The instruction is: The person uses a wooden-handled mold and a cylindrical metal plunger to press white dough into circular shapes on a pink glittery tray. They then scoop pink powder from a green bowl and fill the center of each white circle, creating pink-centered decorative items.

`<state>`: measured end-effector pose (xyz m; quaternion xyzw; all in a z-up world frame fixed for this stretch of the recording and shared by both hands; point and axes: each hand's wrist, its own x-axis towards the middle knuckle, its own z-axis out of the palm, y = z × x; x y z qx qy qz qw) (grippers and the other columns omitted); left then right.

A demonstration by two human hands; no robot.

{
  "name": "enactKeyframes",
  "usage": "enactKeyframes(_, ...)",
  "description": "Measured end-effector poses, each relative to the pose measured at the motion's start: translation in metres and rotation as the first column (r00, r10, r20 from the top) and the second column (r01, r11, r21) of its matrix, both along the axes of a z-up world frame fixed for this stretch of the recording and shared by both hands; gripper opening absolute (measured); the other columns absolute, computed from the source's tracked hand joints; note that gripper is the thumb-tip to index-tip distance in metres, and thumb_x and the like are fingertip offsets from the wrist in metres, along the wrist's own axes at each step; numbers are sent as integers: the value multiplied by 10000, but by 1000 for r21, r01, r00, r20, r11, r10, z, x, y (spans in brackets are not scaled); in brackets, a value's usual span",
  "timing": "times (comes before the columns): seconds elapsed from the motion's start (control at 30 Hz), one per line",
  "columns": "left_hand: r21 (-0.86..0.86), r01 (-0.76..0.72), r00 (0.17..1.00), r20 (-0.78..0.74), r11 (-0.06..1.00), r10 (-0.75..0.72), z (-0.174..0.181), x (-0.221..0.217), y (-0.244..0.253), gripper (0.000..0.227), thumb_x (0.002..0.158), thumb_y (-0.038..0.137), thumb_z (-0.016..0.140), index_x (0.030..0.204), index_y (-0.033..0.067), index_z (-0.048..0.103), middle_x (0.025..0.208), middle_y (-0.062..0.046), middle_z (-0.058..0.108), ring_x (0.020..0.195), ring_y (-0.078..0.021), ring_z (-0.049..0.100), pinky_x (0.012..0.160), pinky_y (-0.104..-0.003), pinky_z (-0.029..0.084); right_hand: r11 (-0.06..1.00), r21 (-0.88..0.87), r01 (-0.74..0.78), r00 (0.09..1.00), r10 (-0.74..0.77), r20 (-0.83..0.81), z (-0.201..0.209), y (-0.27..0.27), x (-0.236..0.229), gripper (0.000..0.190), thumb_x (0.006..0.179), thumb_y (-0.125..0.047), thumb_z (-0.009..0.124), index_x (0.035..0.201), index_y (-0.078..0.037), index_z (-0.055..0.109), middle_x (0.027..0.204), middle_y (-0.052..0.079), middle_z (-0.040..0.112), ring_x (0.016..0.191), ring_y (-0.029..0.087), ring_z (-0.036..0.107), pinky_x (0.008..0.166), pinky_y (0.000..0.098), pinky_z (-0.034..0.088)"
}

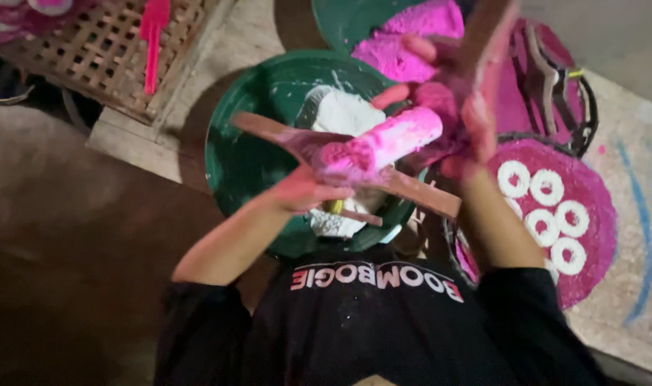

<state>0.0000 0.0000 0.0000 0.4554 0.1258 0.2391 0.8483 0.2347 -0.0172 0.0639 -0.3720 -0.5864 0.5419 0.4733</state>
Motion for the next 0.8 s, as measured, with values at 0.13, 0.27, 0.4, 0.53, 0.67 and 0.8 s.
enactKeyframes(0.13,92,-6,978,-208,996,25,22,-19,4,439,802,136,784,1174,-7,600,1184,-151,693,1090,-293,684,981,-470,586,811,574,-113,993,68,99,22,-17,8,645,1143,-199,595,1690,-217,253,1618,228,398,1321,400,526,912,423,621)
enactKeyframes(0.27,-270,85,996,49,959,-75,28,-23,-13,466,806,125,784,1208,5,580,1215,-153,672,1116,-282,670,990,-455,576,477,832,-284,897,-174,406,44,-55,-12,418,1019,-244,565,1434,-210,531,1288,321,622,1128,390,697,851,454,646)
enactKeyframes(0.4,-254,103,994,73,962,-87,25,-13,-23,496,810,114,785,1241,16,560,1247,-155,650,1142,-271,655,999,-441,567,526,824,-213,909,-203,365,45,-81,-36,284,1011,-324,554,1279,-243,597,1209,313,667,1094,351,730,922,514,641)
enactKeyframes(0.53,-172,82,997,11,982,-81,27,-3,-25,527,813,104,785,1274,27,540,1278,-157,628,1168,-260,641,1008,-427,557,611,766,-201,872,-244,424,44,-89,-43,414,1011,-207,626,1417,-207,542,1343,314,616,1230,451,675,1006,477,620)
enactKeyframes(0.67,49,117,988,-107,992,-111,57,13,-16,560,817,93,785,1307,38,520,1310,-159,607,1193,-250,626,1017,-412,548,753,658,-24,873,-305,381,51,-98,-29,624,1069,-365,631,1532,-56,347,1534,265,419,1447,417,445,1220,459,395)
enactKeyframes(0.8,332,249,954,-245,910,-172,98,23,-9,594,820,82,785,1340,49,500,1341,-161,585,1219,-239,612,1026,-398,538,950,-115,-290,954,297,44,37,-111,9,891,972,-366,755,1545,13,187,1521,179,447,1400,256,438,1160,358,362)
